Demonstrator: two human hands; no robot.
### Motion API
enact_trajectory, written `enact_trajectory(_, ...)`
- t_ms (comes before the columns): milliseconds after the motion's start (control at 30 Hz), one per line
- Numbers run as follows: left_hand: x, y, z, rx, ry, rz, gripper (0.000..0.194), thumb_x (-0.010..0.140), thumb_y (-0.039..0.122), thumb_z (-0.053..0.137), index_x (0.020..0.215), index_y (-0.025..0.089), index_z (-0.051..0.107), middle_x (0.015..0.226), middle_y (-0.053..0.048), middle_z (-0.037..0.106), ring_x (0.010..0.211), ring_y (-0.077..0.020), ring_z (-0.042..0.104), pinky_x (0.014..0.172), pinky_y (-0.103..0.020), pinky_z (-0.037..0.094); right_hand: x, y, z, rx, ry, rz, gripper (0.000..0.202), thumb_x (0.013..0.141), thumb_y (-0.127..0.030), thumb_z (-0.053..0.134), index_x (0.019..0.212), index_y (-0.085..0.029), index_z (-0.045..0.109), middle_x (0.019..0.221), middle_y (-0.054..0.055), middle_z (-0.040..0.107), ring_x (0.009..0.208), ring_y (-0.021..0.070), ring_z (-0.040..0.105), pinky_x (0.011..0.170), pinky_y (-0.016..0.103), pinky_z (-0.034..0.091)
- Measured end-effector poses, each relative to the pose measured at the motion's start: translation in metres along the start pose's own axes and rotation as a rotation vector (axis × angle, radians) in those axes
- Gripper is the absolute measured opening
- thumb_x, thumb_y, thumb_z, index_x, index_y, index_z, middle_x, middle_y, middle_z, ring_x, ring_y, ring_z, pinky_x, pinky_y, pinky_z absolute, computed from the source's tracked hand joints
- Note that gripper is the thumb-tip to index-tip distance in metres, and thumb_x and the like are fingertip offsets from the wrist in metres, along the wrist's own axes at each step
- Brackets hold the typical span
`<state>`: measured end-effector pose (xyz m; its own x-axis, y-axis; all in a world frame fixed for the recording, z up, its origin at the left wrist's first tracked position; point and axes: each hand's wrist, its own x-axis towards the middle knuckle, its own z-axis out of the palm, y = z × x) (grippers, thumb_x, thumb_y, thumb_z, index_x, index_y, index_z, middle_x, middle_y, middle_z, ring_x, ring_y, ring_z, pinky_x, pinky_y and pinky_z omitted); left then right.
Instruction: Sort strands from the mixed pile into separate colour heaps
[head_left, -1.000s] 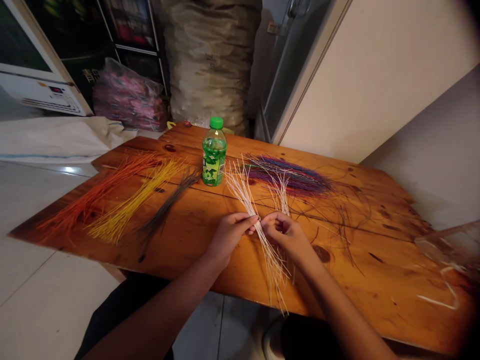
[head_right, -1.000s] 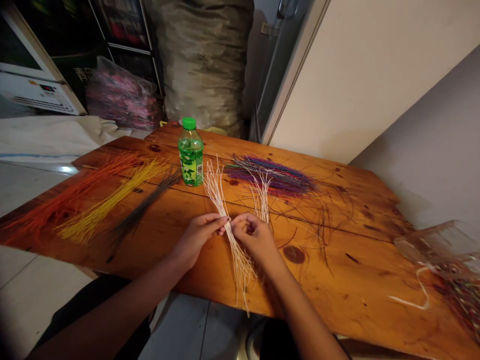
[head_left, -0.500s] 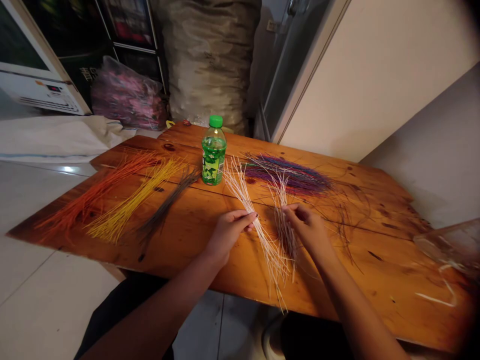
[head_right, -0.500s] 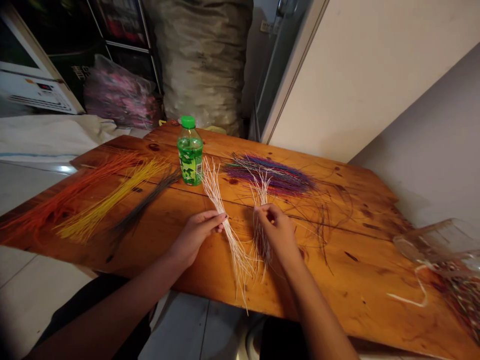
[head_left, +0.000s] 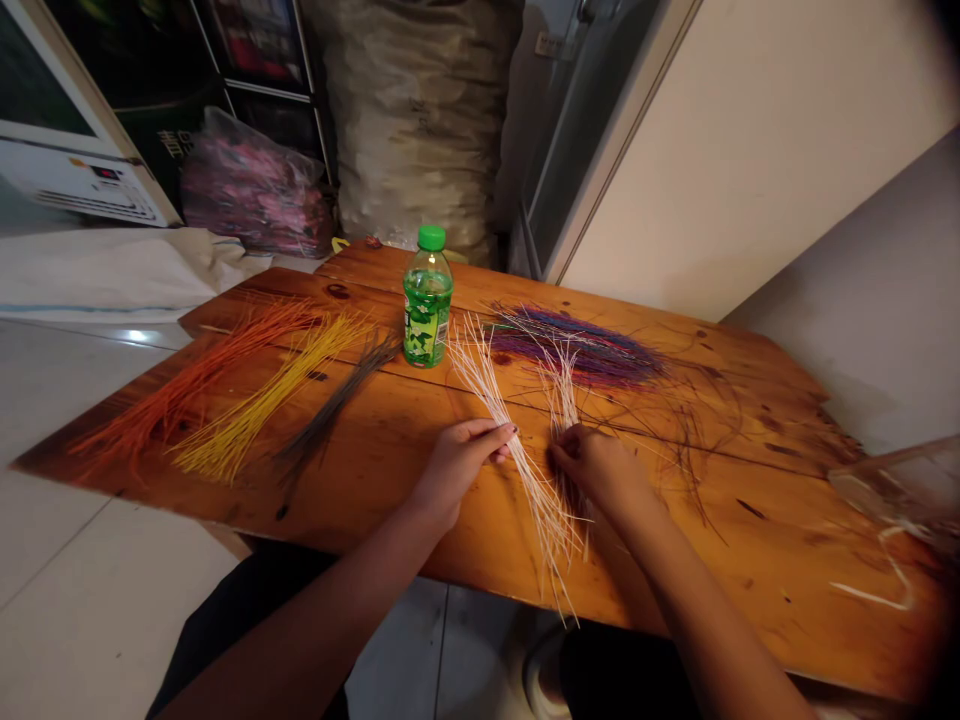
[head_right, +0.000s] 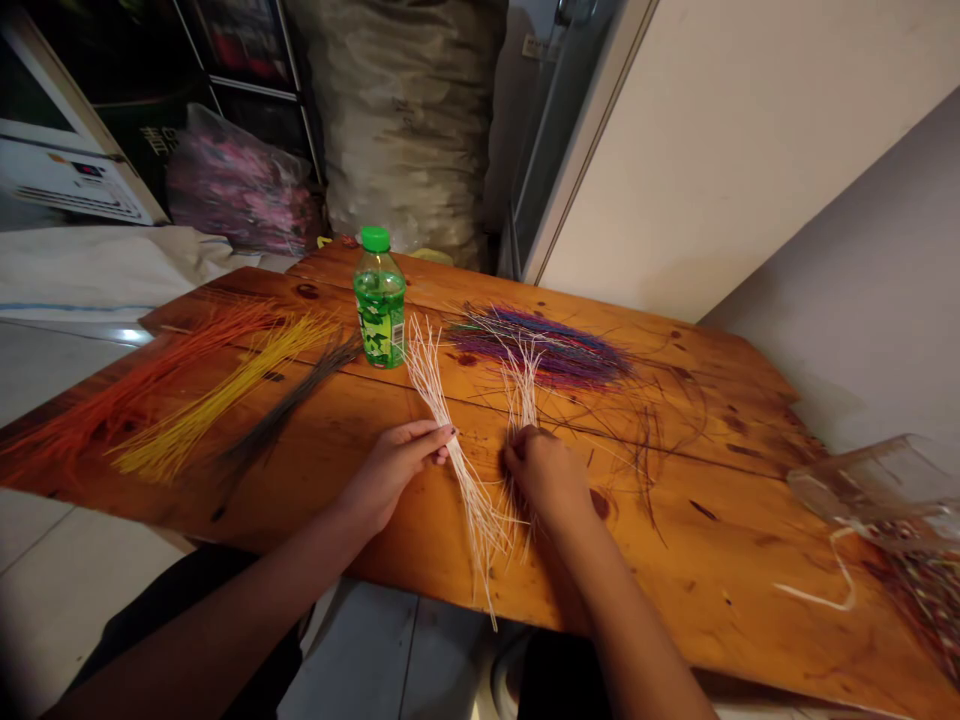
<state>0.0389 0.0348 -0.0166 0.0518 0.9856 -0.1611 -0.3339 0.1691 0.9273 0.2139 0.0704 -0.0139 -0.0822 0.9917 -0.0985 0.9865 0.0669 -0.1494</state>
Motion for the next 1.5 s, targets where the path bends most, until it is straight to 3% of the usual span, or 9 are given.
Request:
enact_trajectory(300, 0.000, -0.002, 0.000, -0.037, -0.001, -0.020, 0.023, 0.066, 0.035, 0.066, 0.068, 0.012, 0.062, 0.063, 0.000, 0.052, 0.061, -0.0090, 0.043, 0.064, -0.024, 0.035, 0.000, -0.005, -0.007, -0.105, -0.035, 0.013, 0.018, 0.076, -0.030, 0.048, 0.079, -0.022, 0.064, 0.077, 0.008, 0.068, 0.068, 0.0213, 0.061, 0.052, 0.027, 0.027)
enact_trajectory(567, -0.001, -0.001, 0.001, -0.029, -0.009, -0.024, 0.022, 0.068, 0.035, 0.065, 0.068, 0.013, 0.063, 0.063, -0.001, 0.052, 0.061, -0.0091, 0.043, 0.064, -0.024, 0.035, -0.002, -0.006, -0.007, -0.161, -0.008, 0.018, 0.024, 0.079, -0.034, 0.045, 0.080, -0.021, 0.065, 0.078, 0.010, 0.068, 0.069, 0.0233, 0.063, 0.052, 0.028, 0.029)
enact_trajectory(867, 0.002, -0.004, -0.001, -0.013, 0.008, -0.023, 0.024, 0.066, 0.037, 0.066, 0.070, 0.014, 0.065, 0.064, -0.002, 0.055, 0.063, -0.0108, 0.046, 0.065, -0.025, 0.037, -0.002, -0.009, -0.008, -0.135, -0.019, 0.025, 0.022, 0.073, -0.038, 0.052, 0.075, -0.023, 0.067, 0.074, 0.008, 0.068, 0.070, 0.0226, 0.062, 0.054, 0.027, 0.032)
enact_trajectory(1133, 0.001, -0.001, -0.001, -0.015, -0.011, -0.005, 0.023, 0.068, 0.036, 0.064, 0.066, 0.013, 0.062, 0.062, -0.001, 0.051, 0.061, -0.0100, 0.043, 0.064, -0.025, 0.035, 0.001, 0.003, -0.008, 0.163, 0.088, 0.031, 0.023, 0.072, -0.039, 0.049, 0.073, -0.020, 0.061, 0.069, 0.007, 0.065, 0.065, 0.0197, 0.058, 0.056, 0.027, 0.033)
enact_trajectory(1367, 0.002, -0.003, -0.002, -0.017, -0.020, -0.003, 0.023, 0.068, 0.036, 0.064, 0.065, 0.013, 0.061, 0.062, -0.001, 0.050, 0.060, -0.0094, 0.043, 0.064, -0.025, 0.034, 0.002, 0.003, -0.007, 0.706, 0.238, -0.084, 0.013, 0.067, -0.033, 0.050, 0.067, -0.019, 0.051, 0.065, 0.001, 0.056, 0.060, 0.0144, 0.051, 0.061, 0.026, 0.037)
enact_trajectory(1500, 0.001, -0.003, 0.000, 0.011, -0.021, -0.001, 0.022, 0.069, 0.035, 0.063, 0.066, 0.013, 0.061, 0.061, 0.000, 0.051, 0.061, -0.0095, 0.044, 0.064, -0.024, 0.034, -0.008, -0.013, -0.007, 0.961, 0.146, -0.187, 0.011, 0.066, -0.029, 0.052, 0.070, -0.019, 0.051, 0.062, -0.002, 0.049, 0.055, 0.0104, 0.044, 0.055, 0.023, 0.035)
